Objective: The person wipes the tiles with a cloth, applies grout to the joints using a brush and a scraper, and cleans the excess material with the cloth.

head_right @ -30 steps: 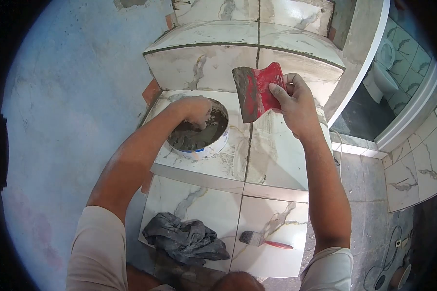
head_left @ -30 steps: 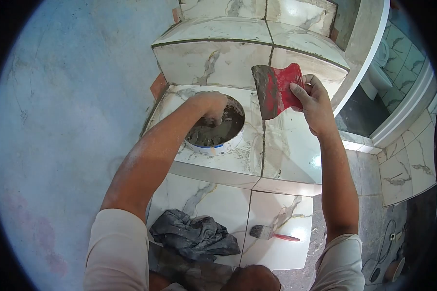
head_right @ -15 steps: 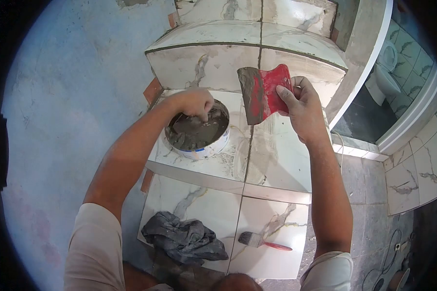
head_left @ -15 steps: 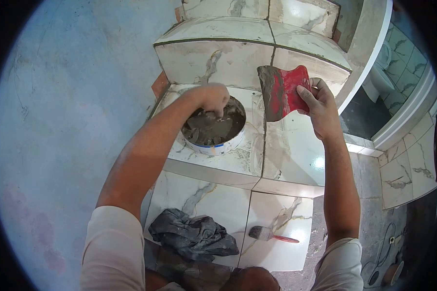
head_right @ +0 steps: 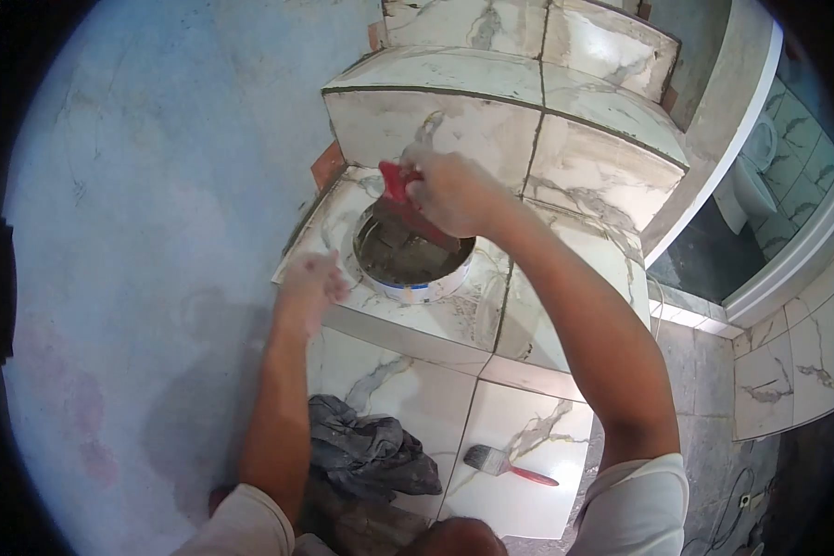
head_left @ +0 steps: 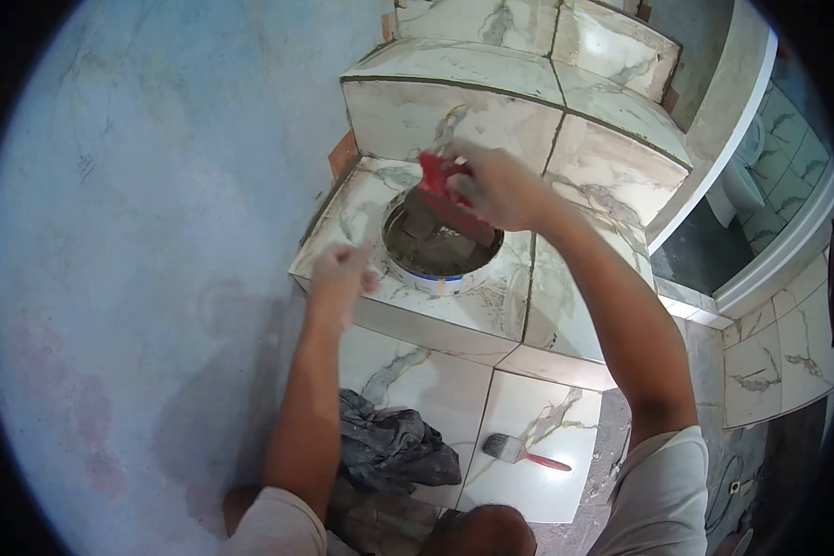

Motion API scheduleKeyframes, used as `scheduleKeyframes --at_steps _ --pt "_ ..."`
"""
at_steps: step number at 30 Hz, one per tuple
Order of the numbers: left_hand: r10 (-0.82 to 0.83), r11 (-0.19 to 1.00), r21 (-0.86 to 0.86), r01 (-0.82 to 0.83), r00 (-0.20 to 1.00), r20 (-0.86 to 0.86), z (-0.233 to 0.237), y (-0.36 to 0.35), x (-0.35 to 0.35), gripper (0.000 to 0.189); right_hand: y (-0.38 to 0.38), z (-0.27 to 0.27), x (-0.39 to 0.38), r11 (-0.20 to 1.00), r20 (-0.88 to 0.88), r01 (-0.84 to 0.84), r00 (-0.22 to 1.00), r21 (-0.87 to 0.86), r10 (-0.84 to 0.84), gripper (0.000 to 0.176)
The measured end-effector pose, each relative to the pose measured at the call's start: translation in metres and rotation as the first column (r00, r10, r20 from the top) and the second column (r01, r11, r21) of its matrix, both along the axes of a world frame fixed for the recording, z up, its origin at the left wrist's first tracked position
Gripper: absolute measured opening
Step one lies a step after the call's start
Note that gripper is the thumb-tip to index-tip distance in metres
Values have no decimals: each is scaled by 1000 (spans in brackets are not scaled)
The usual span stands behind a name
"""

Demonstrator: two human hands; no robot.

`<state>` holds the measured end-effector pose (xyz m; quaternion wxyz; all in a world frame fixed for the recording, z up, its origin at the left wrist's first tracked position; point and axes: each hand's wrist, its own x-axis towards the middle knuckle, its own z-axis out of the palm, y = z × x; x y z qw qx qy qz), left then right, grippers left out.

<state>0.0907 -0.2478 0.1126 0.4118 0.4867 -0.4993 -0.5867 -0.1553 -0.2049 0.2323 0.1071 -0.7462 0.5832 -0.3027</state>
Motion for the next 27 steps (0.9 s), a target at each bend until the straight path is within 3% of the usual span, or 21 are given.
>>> scheduleKeyframes --at_steps 1,4,8,10,11,17,20,22,23,25,27 --pt "-27 996 78 36 992 -124 -5 16 -5 36 -10 -7 7 999 -154 20 988 38 -14 28" --pt "-50 994 84 73 967 -251 -20 31 -19 39 -28 -24 21 991 -258 65 966 121 -32 28" --pt "-22 999 34 31 971 -238 -24 30 -27 43 -42 -32 18 990 -259 2 965 138 34 34" --pt "-26 1000 4 27 981 -193 -20 32 -28 54 -41 -25 22 942 -148 -76 980 327 130 33" --pt "-27 1000 6 29 981 -192 -20 32 -28 54 -42 -27 23 942 -147 -74 981 329 128 33" --pt "-26 1000 -20 23 985 -173 -23 31 -33 59 -53 -23 31 867 -358 -26 904 497 232 39" --pt "0 1000 -29 -5 987 -159 -28 29 -36 55 -59 -17 32 787 -264 1 942 617 206 39" --pt "14 999 -38 -20 987 -162 -28 29 -38 55 -64 -15 29 635 52 -130 989 762 140 40" --pt "10 999 -33 -16 986 -166 -30 28 -38 55 -66 -15 29 632 49 -124 990 765 136 40" --pt "4 996 -91 -13 995 -99 -33 27 -39 54 -70 -16 28 527 259 -236 965 816 33 42" --pt "14 994 -105 -23 996 -86 -34 27 -41 53 -78 -16 25 491 270 -240 963 838 10 41"
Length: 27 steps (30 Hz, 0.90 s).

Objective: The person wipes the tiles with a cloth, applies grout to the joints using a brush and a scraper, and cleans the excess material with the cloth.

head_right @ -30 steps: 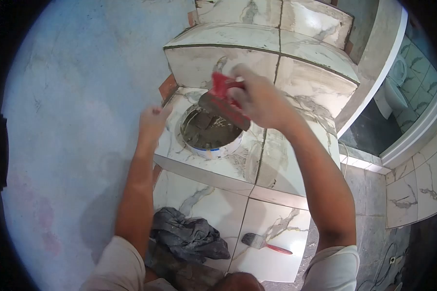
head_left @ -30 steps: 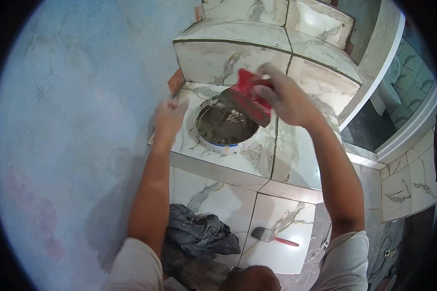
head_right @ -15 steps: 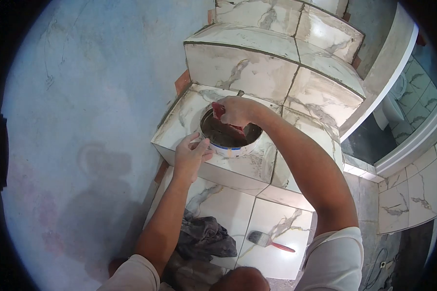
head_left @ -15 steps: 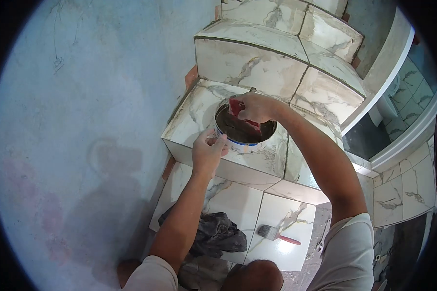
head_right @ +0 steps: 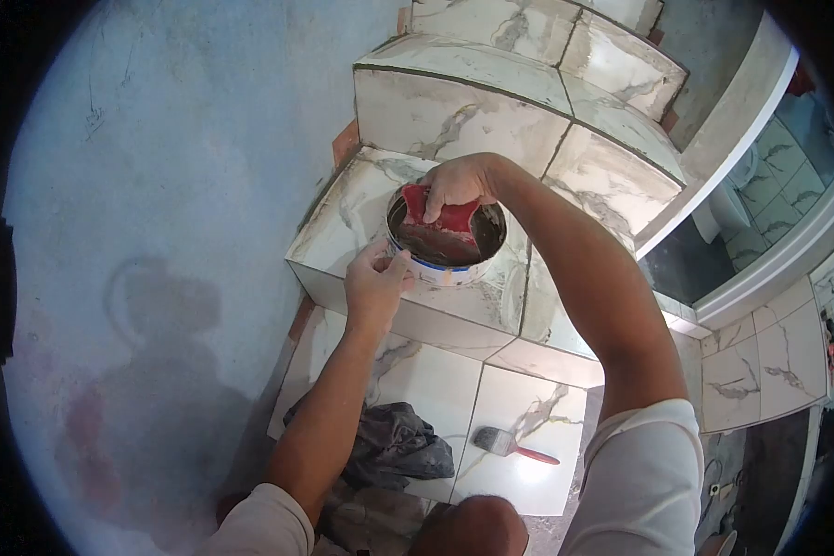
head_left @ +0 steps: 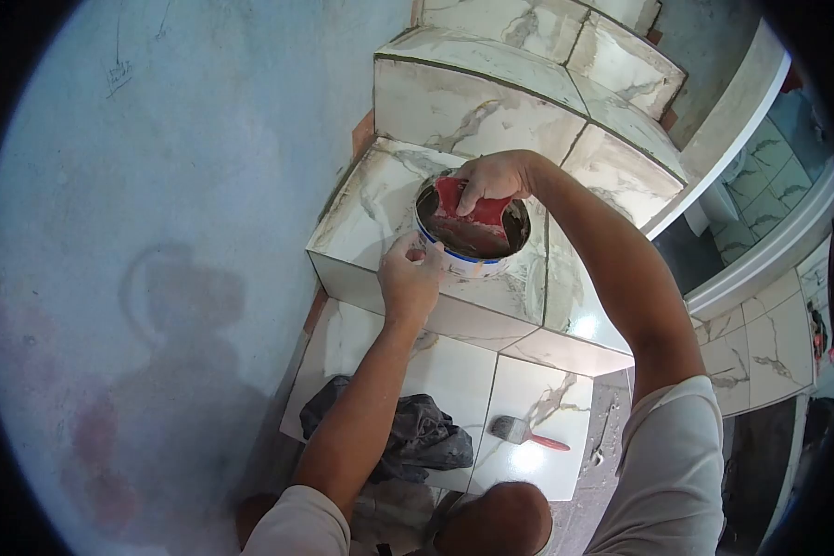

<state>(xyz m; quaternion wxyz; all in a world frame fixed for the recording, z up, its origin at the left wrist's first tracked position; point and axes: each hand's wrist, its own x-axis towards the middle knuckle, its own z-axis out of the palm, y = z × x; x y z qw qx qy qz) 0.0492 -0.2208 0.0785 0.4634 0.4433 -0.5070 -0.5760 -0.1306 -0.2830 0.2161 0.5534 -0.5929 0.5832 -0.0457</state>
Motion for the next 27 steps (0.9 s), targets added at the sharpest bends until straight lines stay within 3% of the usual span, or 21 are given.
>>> scheduleKeyframes --at_steps 8,11,13,17,19,22,23,26,27 --pt "54 991 -121 -52 999 6 -17 -5 -4 52 -7 -3 -20 991 80 96 991 97 -104 38" --pt "8 1000 23 -6 994 -110 7 -3 7 46 -5 5 -28 991 46 133 990 -8 -132 40" --pt "-40 996 86 32 996 86 22 -27 18 44 -2 13 -33 981 101 161 983 -103 -151 40" --pt "0 1000 -8 2 977 215 33 -72 16 48 12 38 -34 974 -1 123 992 -189 -125 38" --pt "-96 995 7 99 949 302 36 -81 10 48 21 46 -41 967 17 158 987 -198 -158 35" --pt "-37 990 -121 66 972 232 5 -93 19 46 52 55 -64 946 194 176 973 -272 -125 30" --pt "-29 990 -131 54 982 186 13 -75 27 42 67 56 -77 923 160 137 984 -360 -83 29" --pt "-59 968 -236 84 992 109 32 -26 49 37 160 51 -75 808 491 471 829 -353 -268 35" --pt "-84 972 -211 108 989 120 35 -18 54 37 186 36 -75 707 571 596 753 -380 -328 37"
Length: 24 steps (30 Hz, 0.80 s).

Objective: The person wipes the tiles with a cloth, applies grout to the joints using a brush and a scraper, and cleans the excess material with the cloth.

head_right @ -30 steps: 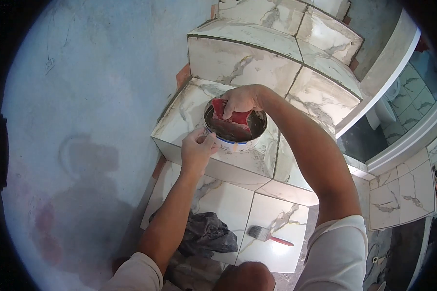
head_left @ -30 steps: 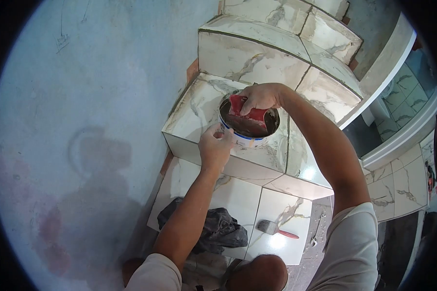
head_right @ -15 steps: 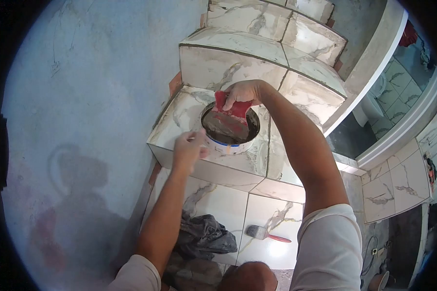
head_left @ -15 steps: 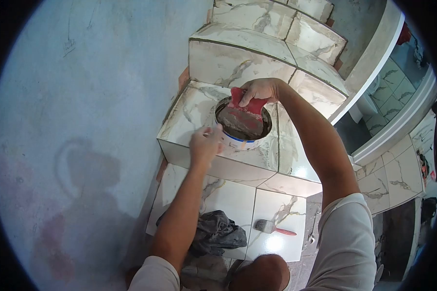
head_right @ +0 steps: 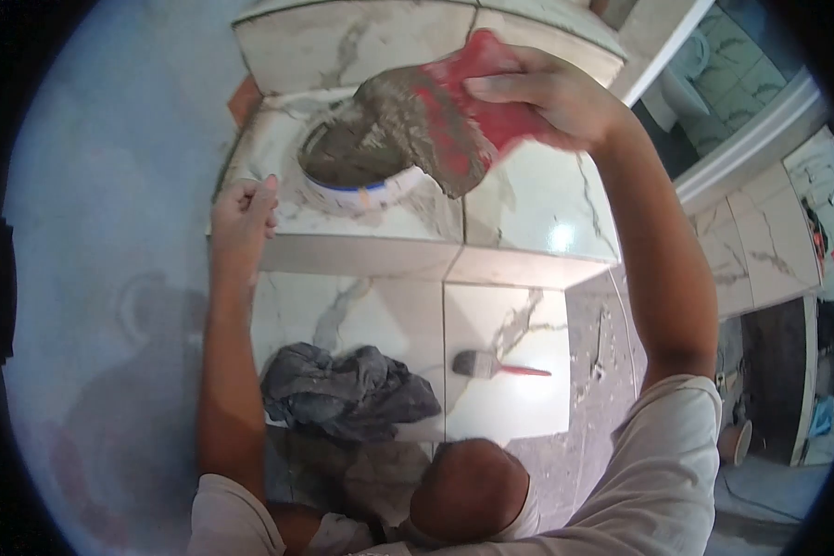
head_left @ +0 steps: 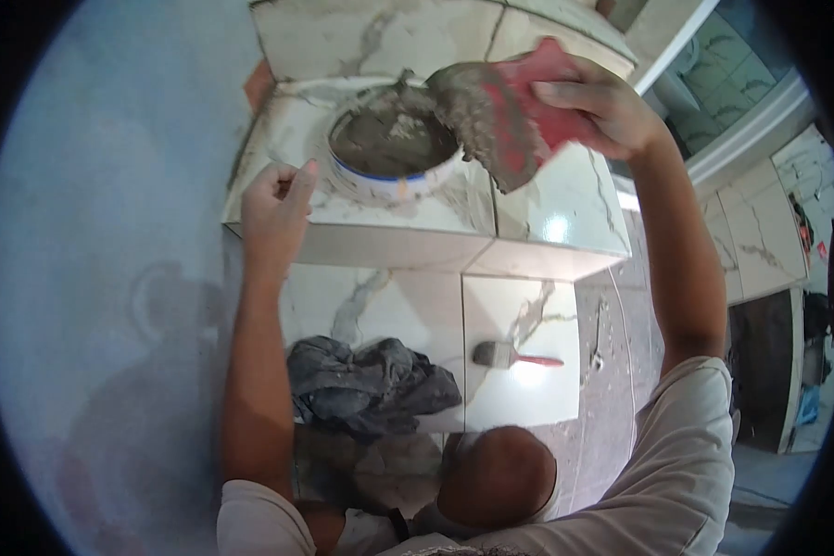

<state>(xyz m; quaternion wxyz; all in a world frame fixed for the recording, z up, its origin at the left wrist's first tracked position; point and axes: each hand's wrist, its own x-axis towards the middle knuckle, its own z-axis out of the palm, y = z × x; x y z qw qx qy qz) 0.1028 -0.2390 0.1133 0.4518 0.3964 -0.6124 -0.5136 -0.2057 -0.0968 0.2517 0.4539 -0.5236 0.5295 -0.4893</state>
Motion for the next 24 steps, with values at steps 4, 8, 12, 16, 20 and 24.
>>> scheduleKeyframes --at_steps 4,8,12,16,20,24 --pt "-270 962 12 272 947 173 11 15 23 30 109 -62 19 972 402 232 887 40 -228 39" --pt "-603 735 80 674 594 533 -6 41 24 28 185 -146 67 897 678 341 591 281 -437 53" --pt "-711 400 260 879 119 694 -69 87 4 42 210 -212 92 895 823 324 383 305 -419 63" --pt "-639 350 214 912 66 766 -113 129 3 49 213 -239 100 851 717 506 539 142 -441 50" --pt "-500 338 224 914 -27 866 -122 136 7 53 194 -242 74 931 -608 326 710 -164 -356 41" --pt "-433 339 131 932 31 901 -129 143 14 49 178 -296 83 968 -973 192 134 -161 -188 61"
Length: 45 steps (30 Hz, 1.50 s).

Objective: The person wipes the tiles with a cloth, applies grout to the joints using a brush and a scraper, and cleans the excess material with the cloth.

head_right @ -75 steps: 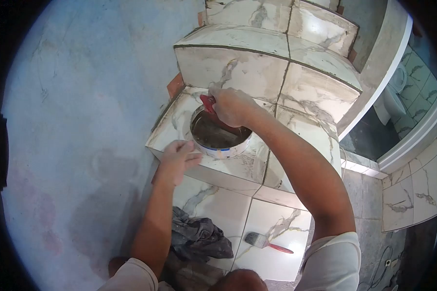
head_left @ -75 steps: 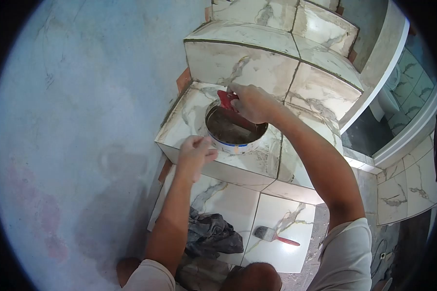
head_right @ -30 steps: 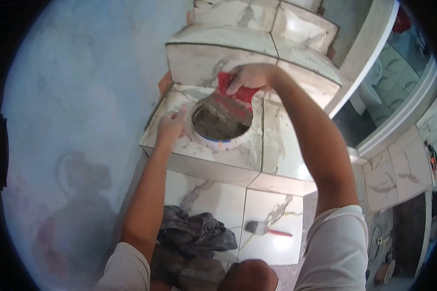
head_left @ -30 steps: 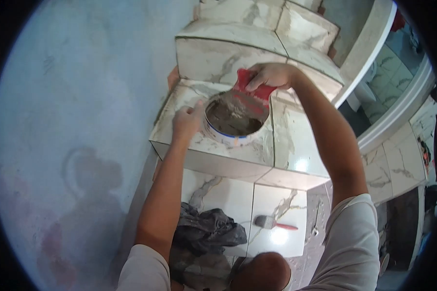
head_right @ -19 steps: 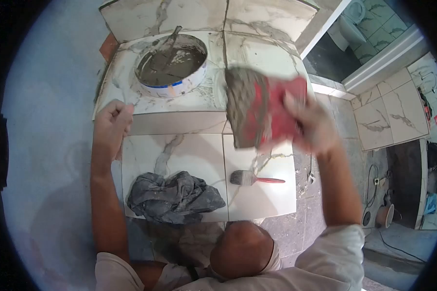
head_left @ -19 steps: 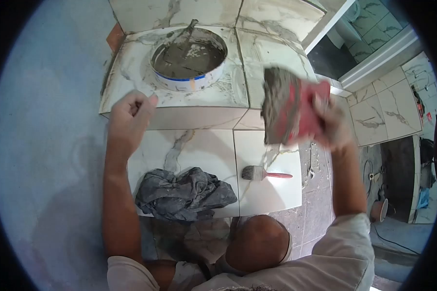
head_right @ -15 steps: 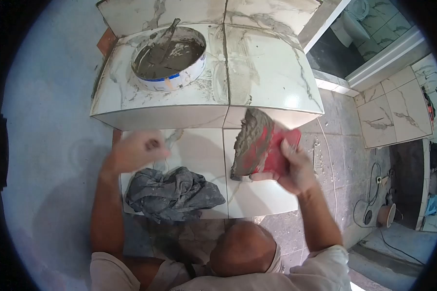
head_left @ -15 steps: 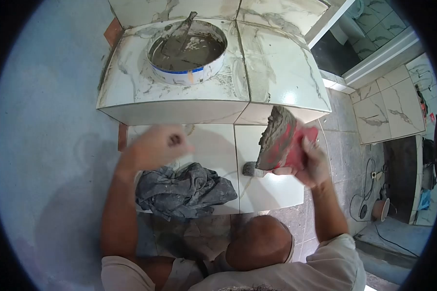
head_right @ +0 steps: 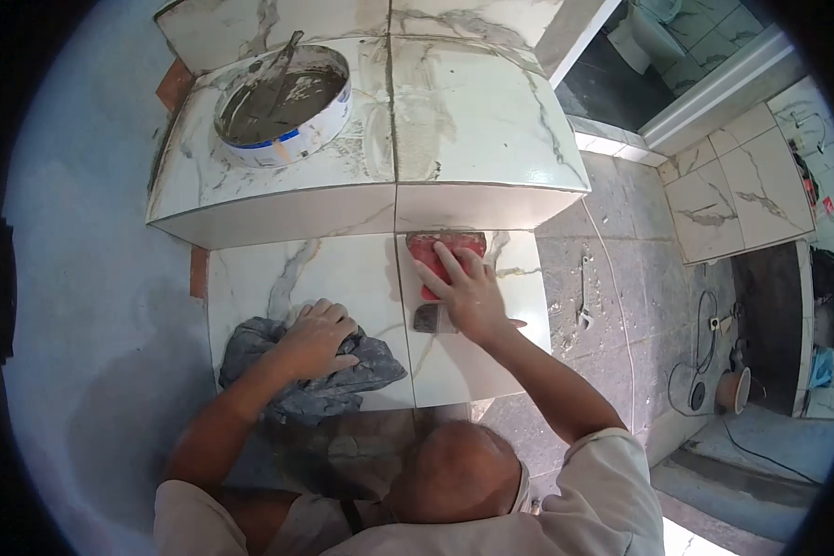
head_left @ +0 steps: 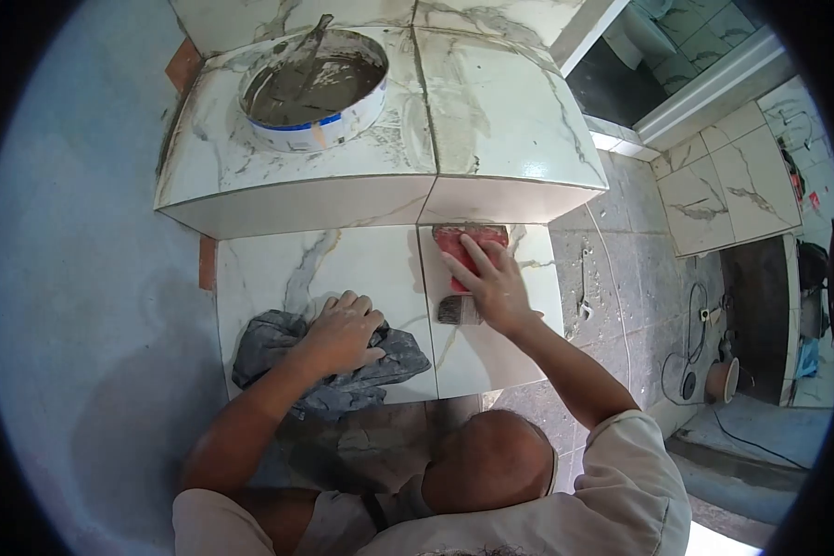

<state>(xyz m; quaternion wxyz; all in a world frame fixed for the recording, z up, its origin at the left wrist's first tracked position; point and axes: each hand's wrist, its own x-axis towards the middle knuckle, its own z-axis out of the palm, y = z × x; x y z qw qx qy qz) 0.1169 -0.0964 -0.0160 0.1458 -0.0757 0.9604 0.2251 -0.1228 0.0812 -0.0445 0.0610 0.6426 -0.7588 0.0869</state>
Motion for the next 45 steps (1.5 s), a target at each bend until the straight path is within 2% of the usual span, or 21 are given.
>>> scheduleKeyframes --at_steps 1,4,8,10,15,17,20,23,26,27,31,33,34,36,37,39,40,42,43,44,45 --pt "-7 1000 -1 7 1000 2 -1 1 2 49 -4 -8 6 999 -75 35 997 23 -34 65" --pt "-21 999 -25 21 1000 -2 -5 3 5 46 -17 -22 8 992 0 126 992 -10 -126 67" --pt "-49 999 -11 49 999 12 0 7 3 43 -25 -28 1 992 11 122 992 -2 -122 66" --pt "-68 997 -16 69 997 26 2 8 1 44 -28 -29 0 984 40 126 990 125 -132 64" --pt "-90 992 -76 98 990 107 10 12 -9 46 -27 -8 4 962 60 151 984 226 -168 59" --pt "-98 990 -88 107 990 104 11 15 -10 48 -20 11 2 957 123 62 987 285 -101 57" --pt "-109 986 -117 121 989 104 13 21 -11 51 -14 27 2 986 100 50 993 157 -67 57" --pt "-136 979 -136 153 983 122 10 27 -13 53 -27 26 1 980 35 101 993 173 -109 56" --pt "-164 973 -136 184 975 148 9 27 -13 54 -40 -3 1 988 85 72 993 138 -84 59" --pt "-175 974 -117 195 971 165 9 27 -12 54 -40 -6 7 988 47 93 994 122 -100 58" --pt "-162 980 -99 173 980 113 2 26 -5 54 -32 10 11 984 95 96 989 147 -110 56" --pt "-202 973 -67 220 958 205 5 24 -6 53 -23 35 8 957 232 -3 970 289 -67 49" --pt "-203 973 -70 220 958 202 9 24 -8 53 -21 35 4 958 229 -1 971 287 -67 49" --pt "-252 964 12 267 892 375 15 26 -15 50 -15 28 -3 990 156 49 985 130 -69 50" --pt "-259 961 13 275 890 374 13 29 -17 50 -13 26 -8 990 155 57 985 131 -77 50" --pt "-177 984 0 177 982 60 7 38 -18 45 -14 19 -20 978 44 161 985 132 -168 54" --pt "-185 983 3 185 981 62 5 43 -24 45 -14 10 -21 976 46 169 983 135 -176 54" --pt "-116 993 2 119 972 -206 4 55 -42 42 -14 -6 -22 985 20 147 989 86 -149 54" --pt "-121 992 6 125 971 -208 -1 62 -51 42 -14 -2 -25 982 59 129 989 136 -138 57" --pt "-122 992 -44 114 948 -292 -9 68 -59 41 -12 4 -29 982 56 130 989 138 -139 57" --pt "-128 990 -95 100 919 -373 -17 74 -66 40 -10 21 -30 974 147 64 984 220 -98 56"
